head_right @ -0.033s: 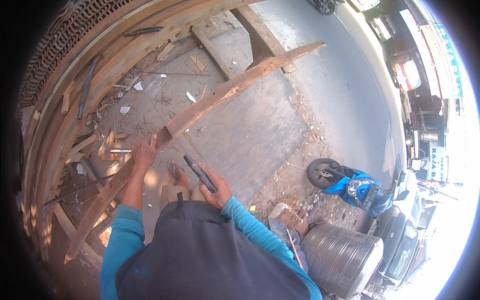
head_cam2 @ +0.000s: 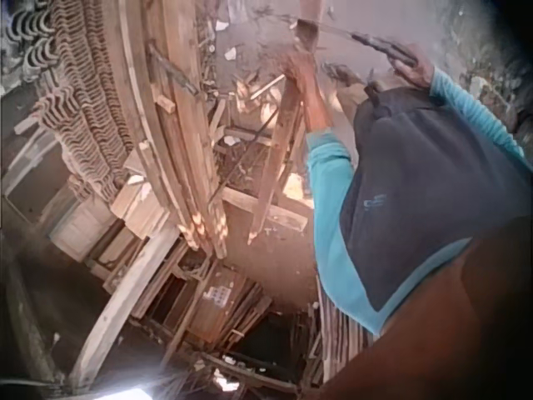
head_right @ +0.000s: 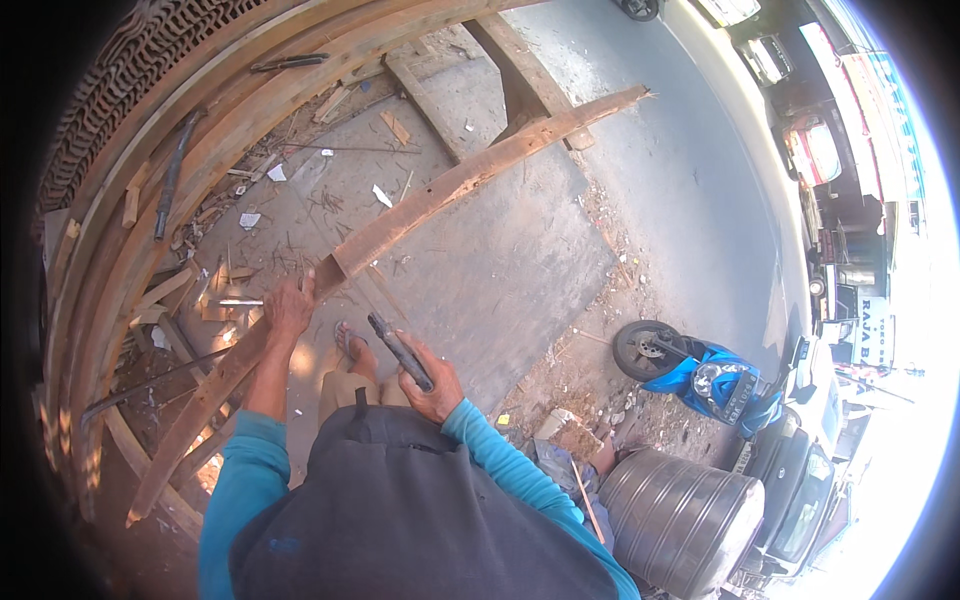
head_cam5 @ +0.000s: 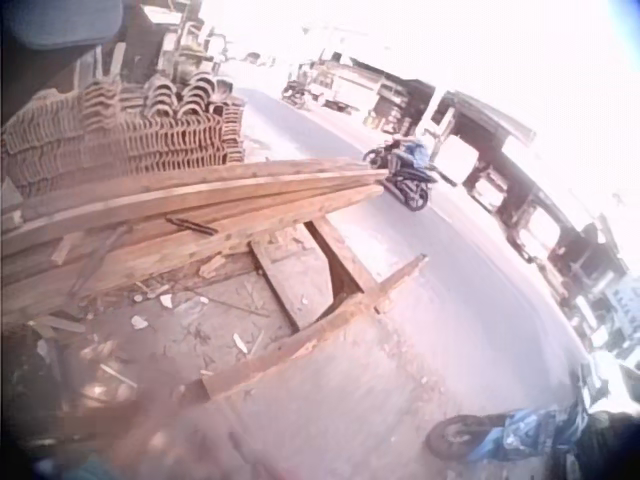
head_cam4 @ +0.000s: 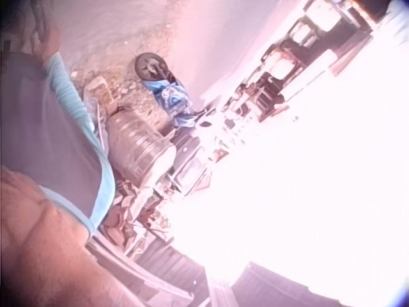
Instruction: The person picks up a wooden board and a hand saw, then cuts through the wooden board using the hand saw.
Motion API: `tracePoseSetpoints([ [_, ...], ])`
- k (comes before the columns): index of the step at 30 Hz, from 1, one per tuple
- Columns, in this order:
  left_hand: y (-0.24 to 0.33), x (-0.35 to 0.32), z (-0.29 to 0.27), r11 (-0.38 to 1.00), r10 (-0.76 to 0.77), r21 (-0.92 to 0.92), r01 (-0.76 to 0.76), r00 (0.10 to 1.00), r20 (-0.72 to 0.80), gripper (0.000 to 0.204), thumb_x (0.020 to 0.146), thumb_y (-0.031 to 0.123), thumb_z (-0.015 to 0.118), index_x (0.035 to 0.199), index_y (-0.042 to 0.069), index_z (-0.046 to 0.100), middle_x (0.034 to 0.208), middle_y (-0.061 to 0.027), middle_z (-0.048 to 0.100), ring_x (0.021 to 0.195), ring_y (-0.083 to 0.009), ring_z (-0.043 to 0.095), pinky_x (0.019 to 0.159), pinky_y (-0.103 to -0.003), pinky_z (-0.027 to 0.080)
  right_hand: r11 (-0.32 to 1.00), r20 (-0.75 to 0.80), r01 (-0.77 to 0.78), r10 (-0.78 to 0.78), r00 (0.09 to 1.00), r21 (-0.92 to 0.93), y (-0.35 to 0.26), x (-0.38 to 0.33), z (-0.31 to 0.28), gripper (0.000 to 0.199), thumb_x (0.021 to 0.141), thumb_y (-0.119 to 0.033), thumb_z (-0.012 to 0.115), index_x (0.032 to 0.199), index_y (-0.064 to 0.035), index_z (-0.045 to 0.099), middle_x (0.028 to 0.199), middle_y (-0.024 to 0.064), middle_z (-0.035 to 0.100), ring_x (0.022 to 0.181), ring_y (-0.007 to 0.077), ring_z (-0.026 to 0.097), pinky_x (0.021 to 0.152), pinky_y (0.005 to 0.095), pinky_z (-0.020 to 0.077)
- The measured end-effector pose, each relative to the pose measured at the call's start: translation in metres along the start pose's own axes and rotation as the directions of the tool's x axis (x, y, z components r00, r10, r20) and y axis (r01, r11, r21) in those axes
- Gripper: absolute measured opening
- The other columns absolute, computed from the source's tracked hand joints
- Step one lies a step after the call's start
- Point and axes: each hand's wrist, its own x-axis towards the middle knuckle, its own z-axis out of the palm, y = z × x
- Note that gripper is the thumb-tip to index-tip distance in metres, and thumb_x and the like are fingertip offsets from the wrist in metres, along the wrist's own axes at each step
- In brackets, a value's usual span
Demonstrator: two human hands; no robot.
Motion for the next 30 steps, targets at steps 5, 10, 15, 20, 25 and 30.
tracePoseSetpoints([
  [5,0.006,-0.019,-0.020,0.983,-0.048,-0.176,0.048,0.999,0.001,0.063,0.098,0.058,0.048,0.105,0.001,0.075,0.099,-0.0287,0.072,0.106,-0.0443,0.067,0.098,-0.056,0.046,0.997,-0.051,-0.008,0.012,0.999,0.073,0.013,-0.010,0.025,0.053,0.091,-0.003,0.060,0.144,-0.0004,0.053,0.111,0.0113,0.065,0.089,0.0124,0.060,0.080,0.0263,0.0482],
  [10,-0.020,0.000,0.044,0.994,-0.042,-0.110,0.021,0.981,-0.188,0.066,0.098,0.064,0.046,0.118,0.007,0.072,0.120,-0.0273,0.067,0.123,-0.0422,0.059,0.109,-0.058,0.034,0.992,-0.015,0.115,-0.115,0.993,0.059,0.025,-0.010,0.030,0.052,0.098,-0.009,0.057,0.149,-0.0007,0.048,0.096,0.0041,0.059,0.068,0.0085,0.049,0.060,0.0242,0.0419],
  [15,-0.022,-0.019,0.022,0.980,-0.059,-0.193,0.047,0.997,-0.059,0.071,0.096,0.067,0.045,0.119,0.005,0.072,0.116,-0.0266,0.069,0.119,-0.0404,0.061,0.107,-0.059,0.033,0.991,0.036,0.137,-0.136,0.990,-0.007,0.039,-0.004,0.011,0.050,0.099,-0.009,0.057,0.147,0.0005,0.049,0.109,0.0075,0.063,0.072,0.0102,0.051,0.063,0.0247,0.0443],
  [20,-0.009,-0.020,0.017,0.989,-0.069,-0.137,0.051,0.989,-0.133,0.075,0.093,0.069,0.049,0.114,0.000,0.071,0.110,-0.0248,0.072,0.113,-0.0374,0.065,0.103,-0.054,0.036,0.972,-0.080,0.227,-0.223,0.972,0.055,0.056,-0.004,0.015,0.051,0.101,-0.017,0.062,0.145,0.0040,0.050,0.122,0.0120,0.065,0.099,0.0154,0.059,0.081,0.0263,0.0495],
  [25,-0.013,-0.030,0.002,0.985,-0.070,-0.172,0.032,0.974,-0.217,0.070,0.099,0.056,0.050,0.134,-0.004,0.051,0.102,-0.0279,0.072,0.103,-0.0390,0.070,0.094,-0.049,0.049,0.956,-0.138,0.281,-0.291,0.947,-0.085,0.046,-0.014,0.029,0.049,0.098,-0.012,0.062,0.143,0.0056,0.052,0.132,0.0210,0.063,0.118,0.0272,0.062,0.100,0.0367,0.0483],
  [30,-0.014,-0.023,-0.004,0.988,-0.095,-0.134,0.077,0.987,-0.129,0.066,0.099,0.061,0.045,0.127,0.004,0.064,0.108,-0.0247,0.073,0.109,-0.0394,0.068,0.098,-0.051,0.049,0.942,-0.037,0.326,-0.330,0.943,-0.085,0.015,-0.026,0.037,0.048,0.096,-0.008,0.062,0.142,0.0050,0.053,0.129,0.0213,0.066,0.113,0.0260,0.067,0.095,0.0354,0.0517],
])
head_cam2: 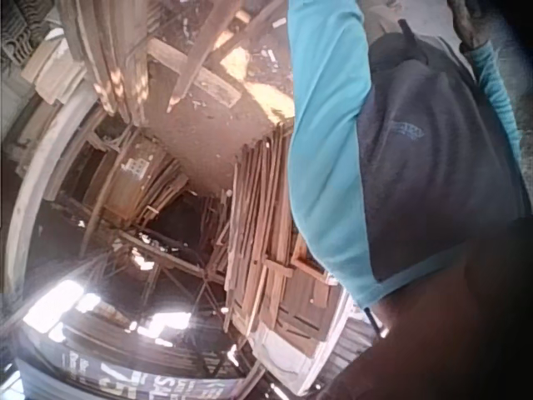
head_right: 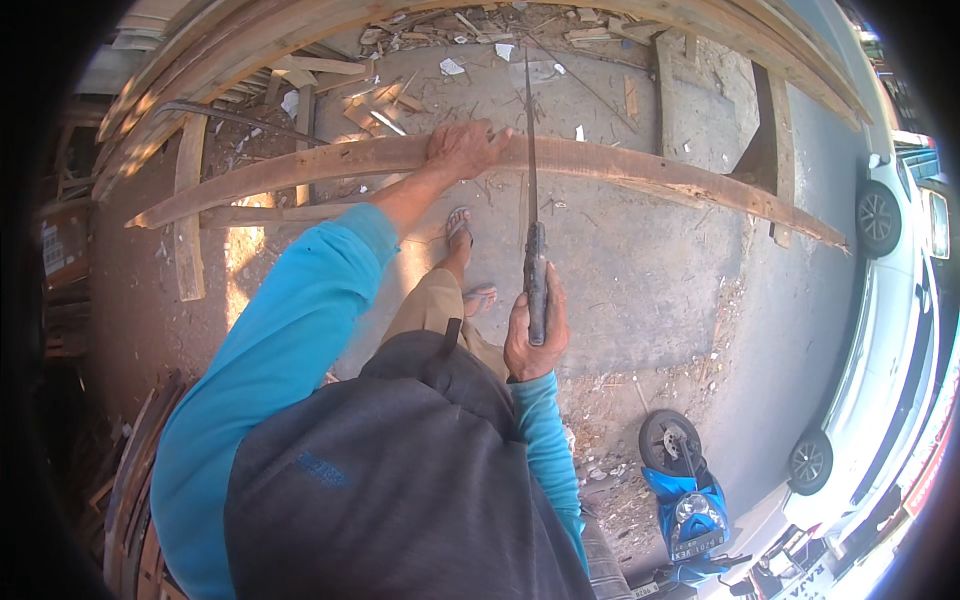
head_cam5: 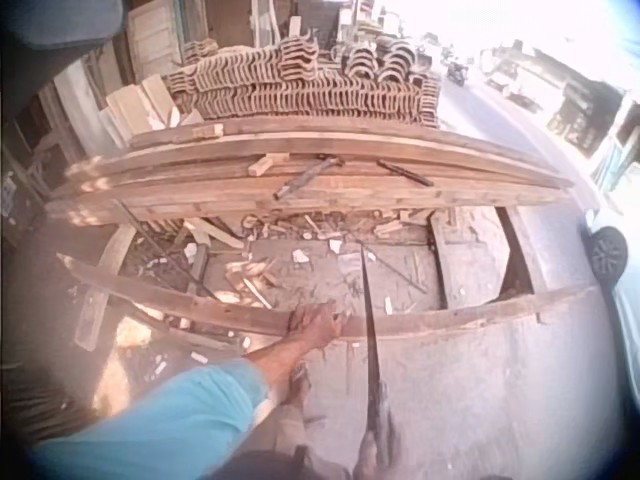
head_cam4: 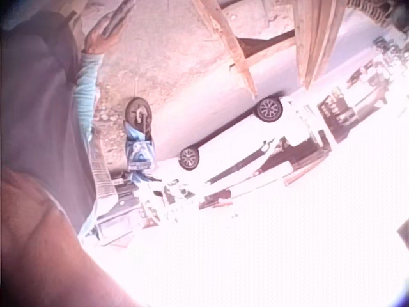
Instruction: The person picks up a wooden board and a hand saw, then cuts through the wooden board using the hand saw.
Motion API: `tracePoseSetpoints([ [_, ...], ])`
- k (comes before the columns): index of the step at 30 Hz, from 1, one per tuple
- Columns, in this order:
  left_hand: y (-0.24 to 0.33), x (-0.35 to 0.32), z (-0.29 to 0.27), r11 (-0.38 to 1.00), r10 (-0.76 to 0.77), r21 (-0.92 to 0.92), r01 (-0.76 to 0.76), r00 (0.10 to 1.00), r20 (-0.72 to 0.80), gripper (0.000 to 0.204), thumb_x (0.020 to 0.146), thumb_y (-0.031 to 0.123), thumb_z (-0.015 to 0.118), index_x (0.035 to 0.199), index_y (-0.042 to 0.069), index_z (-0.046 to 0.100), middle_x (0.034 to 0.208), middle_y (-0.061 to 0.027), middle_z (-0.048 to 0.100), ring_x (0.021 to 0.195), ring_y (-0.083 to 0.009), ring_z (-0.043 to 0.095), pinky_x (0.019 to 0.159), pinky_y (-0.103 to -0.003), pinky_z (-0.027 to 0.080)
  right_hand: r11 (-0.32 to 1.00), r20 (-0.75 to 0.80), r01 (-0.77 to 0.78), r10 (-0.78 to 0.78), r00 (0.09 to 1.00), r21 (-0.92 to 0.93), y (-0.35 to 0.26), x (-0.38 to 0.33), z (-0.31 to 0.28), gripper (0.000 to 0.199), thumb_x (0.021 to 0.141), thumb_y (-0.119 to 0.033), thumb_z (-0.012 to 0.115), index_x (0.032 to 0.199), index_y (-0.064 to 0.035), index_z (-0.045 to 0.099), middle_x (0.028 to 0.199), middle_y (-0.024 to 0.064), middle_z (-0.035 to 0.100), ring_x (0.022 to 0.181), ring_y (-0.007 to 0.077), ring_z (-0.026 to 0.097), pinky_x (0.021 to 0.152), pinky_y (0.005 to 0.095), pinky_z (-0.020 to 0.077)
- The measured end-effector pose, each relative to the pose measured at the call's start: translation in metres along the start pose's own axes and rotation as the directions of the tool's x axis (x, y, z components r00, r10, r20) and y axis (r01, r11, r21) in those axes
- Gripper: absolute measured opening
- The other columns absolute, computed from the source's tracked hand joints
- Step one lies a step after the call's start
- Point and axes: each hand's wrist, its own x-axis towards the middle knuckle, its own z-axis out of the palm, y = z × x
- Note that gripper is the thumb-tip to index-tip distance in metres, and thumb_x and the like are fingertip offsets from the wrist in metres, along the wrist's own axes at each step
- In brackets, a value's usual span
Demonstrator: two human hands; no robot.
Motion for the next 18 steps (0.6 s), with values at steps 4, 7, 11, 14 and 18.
tracePoseSetpoints([
  [4,0.027,0.009,0.000,0.995,-0.087,0.048,0.085,0.995,0.040,0.073,0.091,0.071,0.050,0.105,0.004,0.076,0.110,-0.0258,0.072,0.108,-0.0400,0.069,0.094,-0.049,0.052,0.988,0.055,-0.156,0.155,0.986,0.018,0.013,-0.015,0.002,0.057,0.091,-0.004,0.063,0.146,-0.0010,0.048,0.117,0.0231,0.069,0.092,0.0300,0.075,0.079,0.0364,0.0571],
  [7,0.012,0.011,-0.004,0.967,-0.200,0.167,0.191,0.979,0.043,0.081,0.089,0.077,0.048,0.112,0.005,0.076,0.115,-0.0262,0.071,0.113,-0.0410,0.067,0.098,-0.050,0.051,0.988,0.141,-0.156,0.152,0.978,0.020,-0.002,-0.018,0.000,0.062,0.088,-0.005,0.064,0.148,-0.0034,0.047,0.125,0.0248,0.066,0.098,0.0404,0.072,0.081,0.0397,0.0577],
  [11,0.023,0.007,-0.003,0.981,-0.144,0.137,0.136,0.989,0.046,0.082,0.090,0.077,0.044,0.118,0.006,0.074,0.119,-0.0256,0.070,0.116,-0.0439,0.064,0.100,-0.052,0.049,0.932,0.242,-0.359,0.340,0.909,0.038,-0.009,-0.020,-0.016,0.069,0.087,-0.007,0.062,0.152,-0.0079,0.041,0.120,0.0252,0.066,0.099,0.0424,0.068,0.086,0.0454,0.0530],
  [14,0.030,0.012,0.004,0.983,-0.121,0.147,0.111,0.991,0.060,0.078,0.090,0.076,0.046,0.118,0.009,0.075,0.118,-0.0266,0.070,0.115,-0.0452,0.064,0.099,-0.052,0.049,0.956,0.195,-0.290,0.276,0.941,0.045,-0.011,-0.020,-0.022,0.069,0.087,-0.007,0.062,0.152,-0.0085,0.041,0.114,0.0216,0.068,0.095,0.0424,0.068,0.091,0.0464,0.0509],
  [18,0.029,0.010,-0.005,0.971,-0.162,0.176,0.159,0.987,0.002,0.082,0.088,0.077,0.048,0.114,0.004,0.075,0.116,-0.0283,0.070,0.116,-0.0450,0.064,0.100,-0.052,0.049,0.991,0.158,-0.135,0.132,0.979,0.009,-0.012,-0.022,-0.020,0.068,0.086,-0.007,0.062,0.151,-0.0080,0.042,0.104,0.0215,0.069,0.084,0.0439,0.067,0.085,0.0467,0.0526],
])
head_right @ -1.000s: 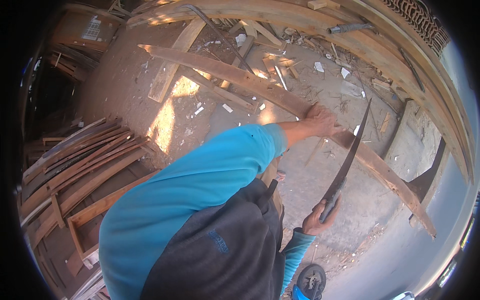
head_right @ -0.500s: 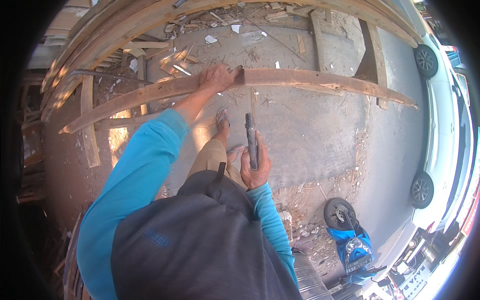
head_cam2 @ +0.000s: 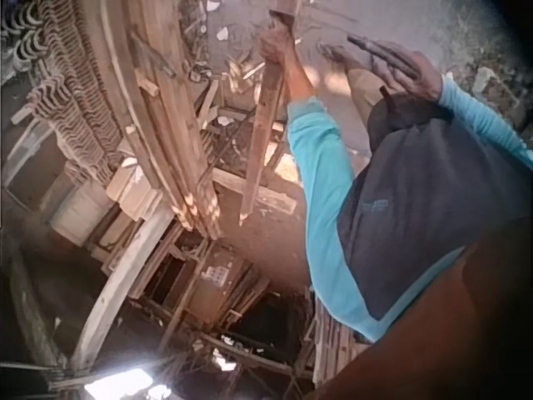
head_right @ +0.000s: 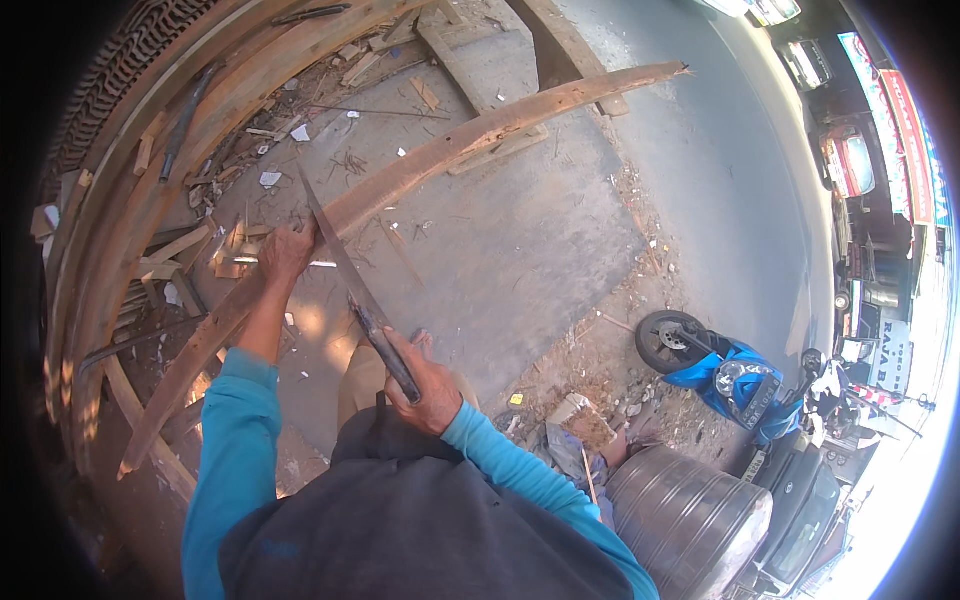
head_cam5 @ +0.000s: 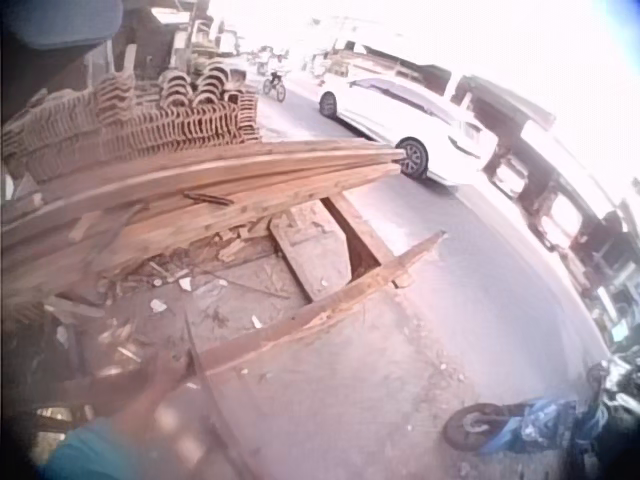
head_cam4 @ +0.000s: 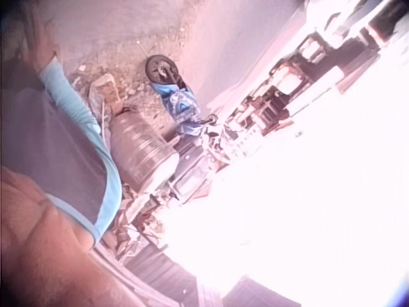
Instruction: The person picks up a wooden board and a hand saw, then cuts through the wooden board using the hand saw.
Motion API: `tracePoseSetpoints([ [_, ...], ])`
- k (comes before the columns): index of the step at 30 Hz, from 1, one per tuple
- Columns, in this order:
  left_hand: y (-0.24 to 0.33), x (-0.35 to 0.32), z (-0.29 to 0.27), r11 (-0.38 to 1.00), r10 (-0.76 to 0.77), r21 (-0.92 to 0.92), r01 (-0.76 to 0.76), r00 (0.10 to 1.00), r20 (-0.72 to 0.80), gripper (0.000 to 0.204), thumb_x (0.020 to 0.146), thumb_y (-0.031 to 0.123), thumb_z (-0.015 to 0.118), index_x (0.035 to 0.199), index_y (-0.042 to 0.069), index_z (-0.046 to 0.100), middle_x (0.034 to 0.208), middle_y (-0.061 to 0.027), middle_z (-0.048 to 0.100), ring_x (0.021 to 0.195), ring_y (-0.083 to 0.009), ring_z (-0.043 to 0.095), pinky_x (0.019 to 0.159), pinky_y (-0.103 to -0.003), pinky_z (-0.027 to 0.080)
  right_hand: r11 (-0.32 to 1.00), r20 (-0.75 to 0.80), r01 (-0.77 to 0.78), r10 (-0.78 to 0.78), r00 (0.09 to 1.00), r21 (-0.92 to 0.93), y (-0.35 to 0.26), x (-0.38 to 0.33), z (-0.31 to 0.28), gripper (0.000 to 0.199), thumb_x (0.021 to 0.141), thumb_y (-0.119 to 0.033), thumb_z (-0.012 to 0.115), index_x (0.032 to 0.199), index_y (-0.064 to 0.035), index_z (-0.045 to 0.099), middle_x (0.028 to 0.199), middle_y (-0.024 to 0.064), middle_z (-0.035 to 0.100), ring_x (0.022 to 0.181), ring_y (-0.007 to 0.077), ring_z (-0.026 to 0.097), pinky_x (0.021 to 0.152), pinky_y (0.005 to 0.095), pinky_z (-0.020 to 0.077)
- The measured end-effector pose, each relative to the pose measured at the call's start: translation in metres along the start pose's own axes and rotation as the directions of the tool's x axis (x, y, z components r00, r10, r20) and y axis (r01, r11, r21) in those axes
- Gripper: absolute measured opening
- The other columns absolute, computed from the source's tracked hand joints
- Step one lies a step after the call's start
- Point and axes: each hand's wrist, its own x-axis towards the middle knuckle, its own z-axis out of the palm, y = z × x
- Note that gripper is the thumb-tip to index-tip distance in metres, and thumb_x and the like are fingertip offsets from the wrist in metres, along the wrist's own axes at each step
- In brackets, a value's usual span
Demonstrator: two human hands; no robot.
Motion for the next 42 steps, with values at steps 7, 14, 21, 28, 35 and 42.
tracePoseSetpoints([
  [7,-0.020,-0.004,-0.002,0.987,0.077,-0.142,-0.079,0.997,-0.015,0.089,0.084,0.083,0.048,0.098,0.000,0.079,0.097,-0.0269,0.074,0.100,-0.0409,0.073,0.087,-0.048,0.056,0.993,-0.052,-0.024,0.030,0.998,0.116,0.000,0.060,0.035,0.049,0.095,-0.005,0.059,0.143,0.0009,0.052,0.120,0.0190,0.066,0.101,0.0222,0.063,0.091,0.0330,0.0495],
  [14,-0.030,-0.004,0.010,0.965,0.078,-0.251,-0.075,0.997,0.001,0.076,0.085,0.068,0.052,0.092,-0.004,0.078,0.094,-0.0260,0.074,0.099,-0.0351,0.072,0.094,-0.042,0.050,0.982,-0.052,0.156,-0.162,0.985,-0.102,0.017,0.047,0.037,0.051,0.095,-0.001,0.052,0.145,0.0035,0.050,0.136,0.0196,0.062,0.119,0.0259,0.063,0.100,0.0345,0.0481],
  [21,-0.022,-0.004,0.011,0.965,0.088,-0.243,-0.094,0.996,-0.033,0.075,0.086,0.067,0.053,0.095,-0.004,0.078,0.098,-0.0251,0.074,0.102,-0.0347,0.072,0.095,-0.041,0.050,0.981,-0.034,0.139,-0.145,0.989,-0.137,0.017,0.044,0.039,0.055,0.092,0.002,0.053,0.146,0.0021,0.049,0.134,0.0201,0.063,0.112,0.0235,0.064,0.094,0.0330,0.0503],
  [28,-0.024,-0.003,0.001,0.977,0.034,-0.212,-0.032,0.999,0.006,0.074,0.086,0.073,0.053,0.102,0.006,0.079,0.109,-0.0210,0.074,0.110,-0.0341,0.069,0.100,-0.044,0.048,0.990,0.041,-0.064,0.070,0.997,-0.126,-0.011,0.022,0.014,0.054,0.092,-0.002,0.058,0.145,0.0020,0.050,0.130,0.0218,0.065,0.109,0.0265,0.068,0.094,0.0344,0.0512],
  [35,-0.014,0.003,0.007,0.991,0.039,-0.131,-0.035,0.999,0.035,0.075,0.085,0.075,0.053,0.105,0.007,0.078,0.106,-0.0209,0.075,0.108,-0.0354,0.070,0.095,-0.047,0.052,0.996,-0.009,0.013,-0.014,1.000,-0.083,-0.024,0.032,0.006,0.058,0.089,0.002,0.060,0.146,-0.0013,0.049,0.117,0.0244,0.070,0.098,0.0311,0.075,0.079,0.0362,0.0579],
  [42,-0.015,0.000,-0.009,0.995,0.029,-0.093,-0.020,0.995,0.093,0.080,0.086,0.077,0.051,0.106,0.004,0.077,0.109,-0.0225,0.074,0.109,-0.0369,0.070,0.093,-0.046,0.052,0.996,-0.032,-0.029,0.032,0.999,0.087,-0.007,0.080,0.028,0.048,0.092,-0.001,0.059,0.140,0.0031,0.055,0.123,0.0202,0.067,0.114,0.0228,0.065,0.099,0.0331,0.0492],
])
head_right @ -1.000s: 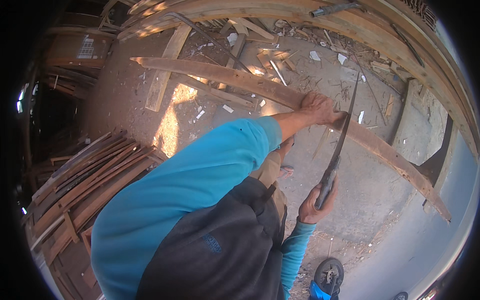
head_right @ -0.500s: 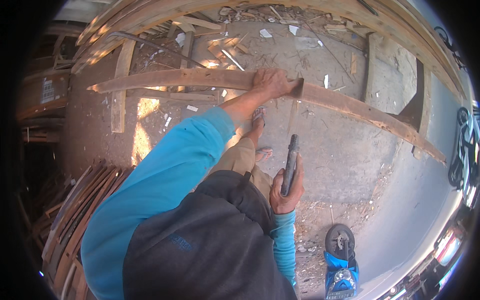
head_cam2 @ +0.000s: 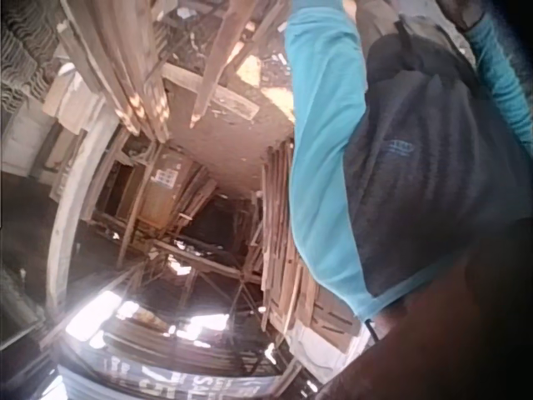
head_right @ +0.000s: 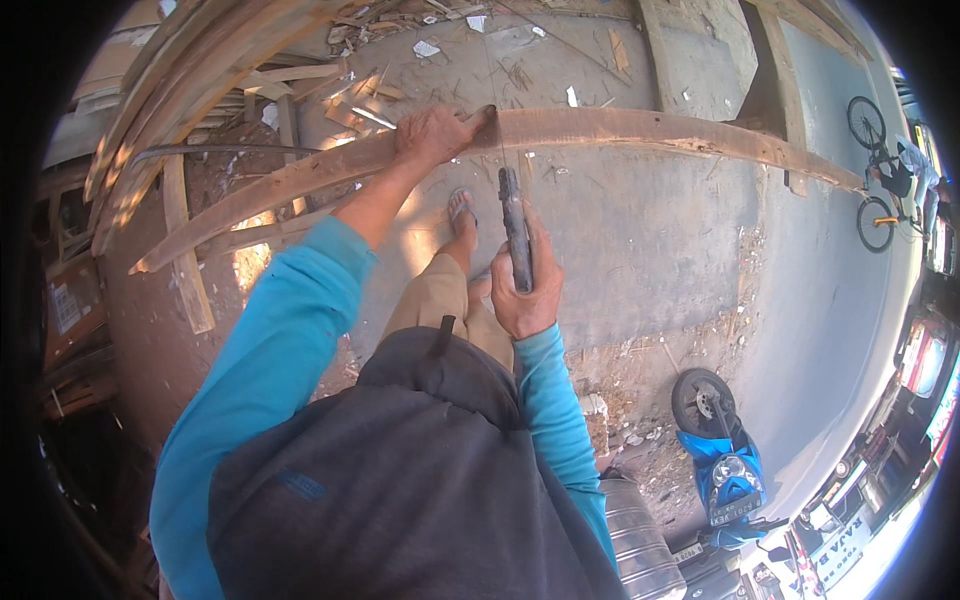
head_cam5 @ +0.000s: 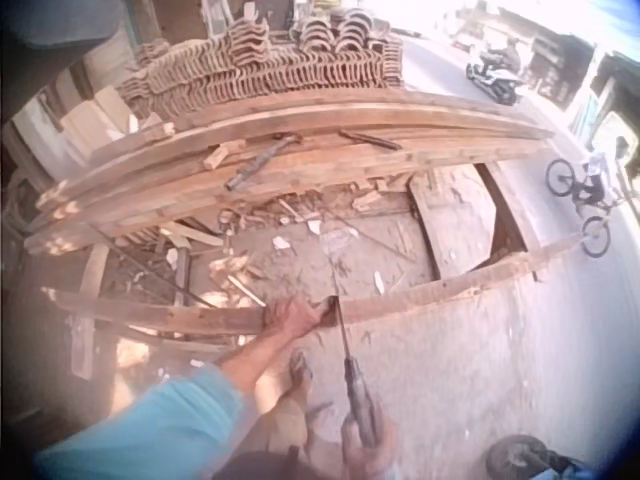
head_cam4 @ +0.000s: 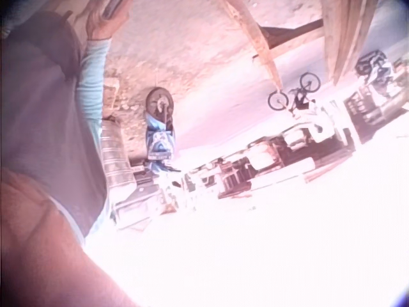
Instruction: The person picks up a wooden board and a hand saw, then cuts through the wooden board using the hand saw.
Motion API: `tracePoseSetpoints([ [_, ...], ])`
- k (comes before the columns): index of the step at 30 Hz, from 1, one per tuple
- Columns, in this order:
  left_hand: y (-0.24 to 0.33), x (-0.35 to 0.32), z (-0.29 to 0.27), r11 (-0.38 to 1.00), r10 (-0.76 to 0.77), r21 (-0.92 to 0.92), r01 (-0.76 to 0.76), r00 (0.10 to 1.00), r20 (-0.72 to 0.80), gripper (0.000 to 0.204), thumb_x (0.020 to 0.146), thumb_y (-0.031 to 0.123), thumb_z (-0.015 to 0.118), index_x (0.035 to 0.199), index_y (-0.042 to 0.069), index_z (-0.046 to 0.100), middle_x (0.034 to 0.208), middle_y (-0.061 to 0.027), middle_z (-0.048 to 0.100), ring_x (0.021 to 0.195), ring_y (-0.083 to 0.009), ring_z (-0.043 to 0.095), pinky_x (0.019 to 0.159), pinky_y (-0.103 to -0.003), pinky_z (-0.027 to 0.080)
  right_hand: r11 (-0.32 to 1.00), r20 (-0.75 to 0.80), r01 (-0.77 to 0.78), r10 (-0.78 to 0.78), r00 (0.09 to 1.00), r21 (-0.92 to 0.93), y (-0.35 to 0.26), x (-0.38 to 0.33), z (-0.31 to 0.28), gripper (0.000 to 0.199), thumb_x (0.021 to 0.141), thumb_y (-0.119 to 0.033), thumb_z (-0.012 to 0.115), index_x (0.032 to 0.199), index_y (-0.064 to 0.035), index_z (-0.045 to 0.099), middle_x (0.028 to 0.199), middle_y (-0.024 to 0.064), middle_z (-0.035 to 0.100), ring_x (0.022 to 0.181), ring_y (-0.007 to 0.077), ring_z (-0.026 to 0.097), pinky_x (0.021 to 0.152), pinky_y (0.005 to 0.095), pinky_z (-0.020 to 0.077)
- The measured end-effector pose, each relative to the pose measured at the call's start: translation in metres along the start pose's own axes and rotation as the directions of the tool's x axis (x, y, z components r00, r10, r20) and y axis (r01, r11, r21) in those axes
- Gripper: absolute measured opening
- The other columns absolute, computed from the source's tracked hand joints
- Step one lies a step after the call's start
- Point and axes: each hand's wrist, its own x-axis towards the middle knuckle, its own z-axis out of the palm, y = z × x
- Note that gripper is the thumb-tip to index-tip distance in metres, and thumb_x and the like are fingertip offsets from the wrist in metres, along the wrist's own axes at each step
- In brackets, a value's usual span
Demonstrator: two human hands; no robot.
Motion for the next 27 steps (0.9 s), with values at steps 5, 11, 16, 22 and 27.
tracePoseSetpoints([
  [5,0.014,0.004,0.004,0.998,0.005,0.056,-0.006,1.000,0.006,0.078,0.087,0.077,0.051,0.109,0.006,0.077,0.112,-0.0261,0.072,0.111,-0.0434,0.067,0.094,-0.052,0.052,0.997,-0.023,-0.056,0.055,0.998,-0.059,-0.021,-0.032,-0.021,0.054,0.087,0.002,0.059,0.141,0.0010,0.054,0.120,0.0231,0.068,0.107,0.0267,0.070,0.091,0.0329,0.0527],
  [11,0.010,-0.007,0.003,0.996,-0.028,0.083,0.033,0.998,-0.060,0.077,0.091,0.076,0.045,0.104,0.008,0.079,0.101,-0.0261,0.073,0.104,-0.0446,0.069,0.090,-0.054,0.052,1.000,0.049,0.010,-0.009,0.999,-0.005,0.037,0.005,0.011,0.068,0.085,-0.007,0.062,0.150,-0.0085,0.044,0.130,0.0261,0.063,0.118,0.0435,0.062,0.102,0.0432,0.0496],
  [16,0.013,0.003,0.027,0.985,0.020,0.171,-0.003,0.995,-0.100,0.070,0.092,0.070,0.051,0.105,0.006,0.078,0.105,-0.0258,0.073,0.103,-0.0461,0.069,0.090,-0.053,0.052,0.996,-0.064,0.000,0.006,0.998,0.093,0.037,0.108,0.035,0.065,0.084,-0.010,0.065,0.146,-0.0058,0.049,0.128,0.0224,0.065,0.121,0.0418,0.062,0.103,0.0404,0.0492],
  [22,0.020,-0.002,0.004,0.996,-0.051,0.062,0.056,0.996,-0.076,0.075,0.089,0.073,0.054,0.103,0.004,0.078,0.111,-0.0272,0.071,0.110,-0.0435,0.066,0.097,-0.052,0.049,0.994,0.019,-0.104,0.105,0.994,-0.045,-0.018,-0.044,-0.037,0.063,0.087,-0.008,0.064,0.148,-0.0093,0.049,0.132,0.0214,0.065,0.118,0.0367,0.066,0.098,0.0390,0.0538],
  [27,0.001,-0.007,0.001,0.998,-0.046,-0.037,0.041,0.989,-0.142,0.074,0.091,0.072,0.051,0.108,0.005,0.077,0.107,-0.0244,0.073,0.113,-0.0395,0.067,0.102,-0.049,0.046,1.000,0.047,0.015,-0.014,0.999,-0.021,0.033,0.007,0.001,0.061,0.085,-0.005,0.064,0.145,-0.0068,0.051,0.124,0.0208,0.068,0.110,0.0339,0.069,0.093,0.0353,0.0537],
])
